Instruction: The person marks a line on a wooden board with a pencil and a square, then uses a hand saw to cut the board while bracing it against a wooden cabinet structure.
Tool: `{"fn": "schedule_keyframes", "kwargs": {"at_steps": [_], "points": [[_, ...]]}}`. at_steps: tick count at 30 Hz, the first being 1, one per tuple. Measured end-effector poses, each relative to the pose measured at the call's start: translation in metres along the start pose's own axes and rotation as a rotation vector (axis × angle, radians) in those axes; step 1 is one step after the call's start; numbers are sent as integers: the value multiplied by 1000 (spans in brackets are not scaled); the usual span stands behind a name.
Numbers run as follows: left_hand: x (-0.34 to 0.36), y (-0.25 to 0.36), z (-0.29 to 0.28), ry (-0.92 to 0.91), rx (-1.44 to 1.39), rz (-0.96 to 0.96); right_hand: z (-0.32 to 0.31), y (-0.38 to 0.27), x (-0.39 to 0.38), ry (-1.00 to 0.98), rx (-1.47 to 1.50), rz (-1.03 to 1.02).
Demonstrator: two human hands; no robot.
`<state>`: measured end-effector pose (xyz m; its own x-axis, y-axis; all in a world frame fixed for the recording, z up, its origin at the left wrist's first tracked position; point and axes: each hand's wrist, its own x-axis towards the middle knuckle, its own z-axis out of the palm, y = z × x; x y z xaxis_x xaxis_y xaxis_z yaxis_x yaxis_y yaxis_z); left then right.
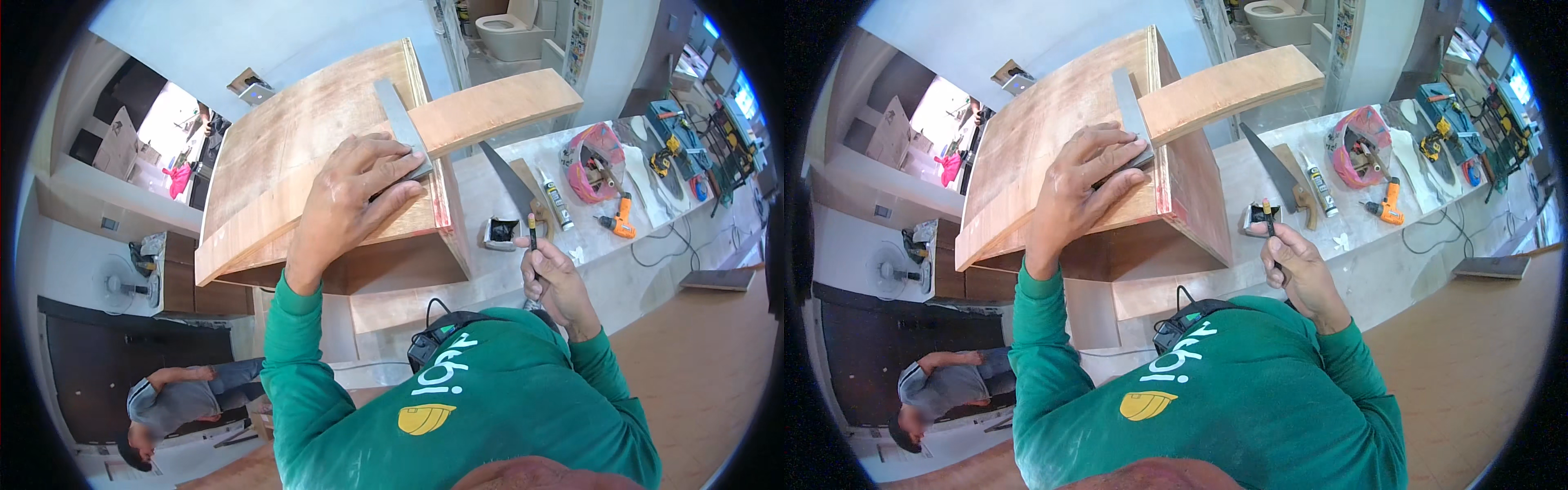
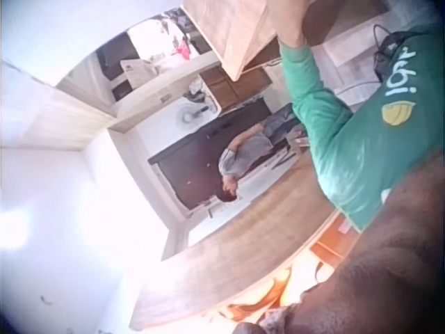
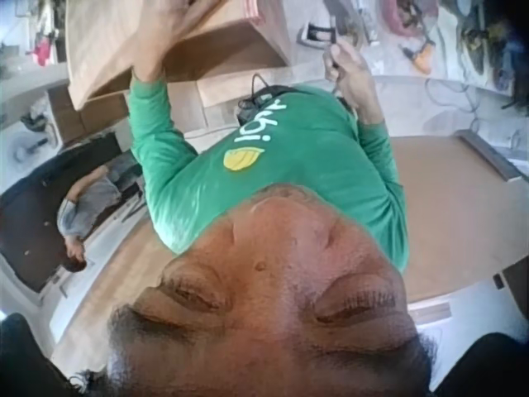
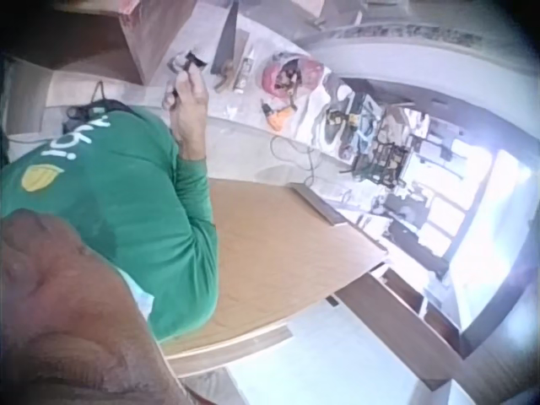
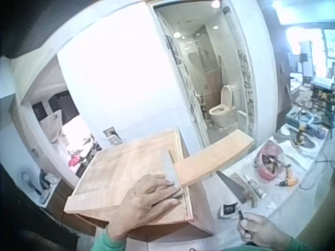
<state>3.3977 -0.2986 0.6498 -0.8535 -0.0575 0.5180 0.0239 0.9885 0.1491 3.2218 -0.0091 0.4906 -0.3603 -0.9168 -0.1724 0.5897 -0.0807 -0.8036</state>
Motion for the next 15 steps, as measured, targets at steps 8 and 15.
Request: {"fn": "schedule_keyframes", "kwargs": {"at_steps": [8, 15], "points": [[2, -3, -3, -51, -49, -58, -8, -14, 3, -4, -44, -66], [1, -8, -16, -186, 8, -141, -12, -25, 12, -48, -35, -147]]}}
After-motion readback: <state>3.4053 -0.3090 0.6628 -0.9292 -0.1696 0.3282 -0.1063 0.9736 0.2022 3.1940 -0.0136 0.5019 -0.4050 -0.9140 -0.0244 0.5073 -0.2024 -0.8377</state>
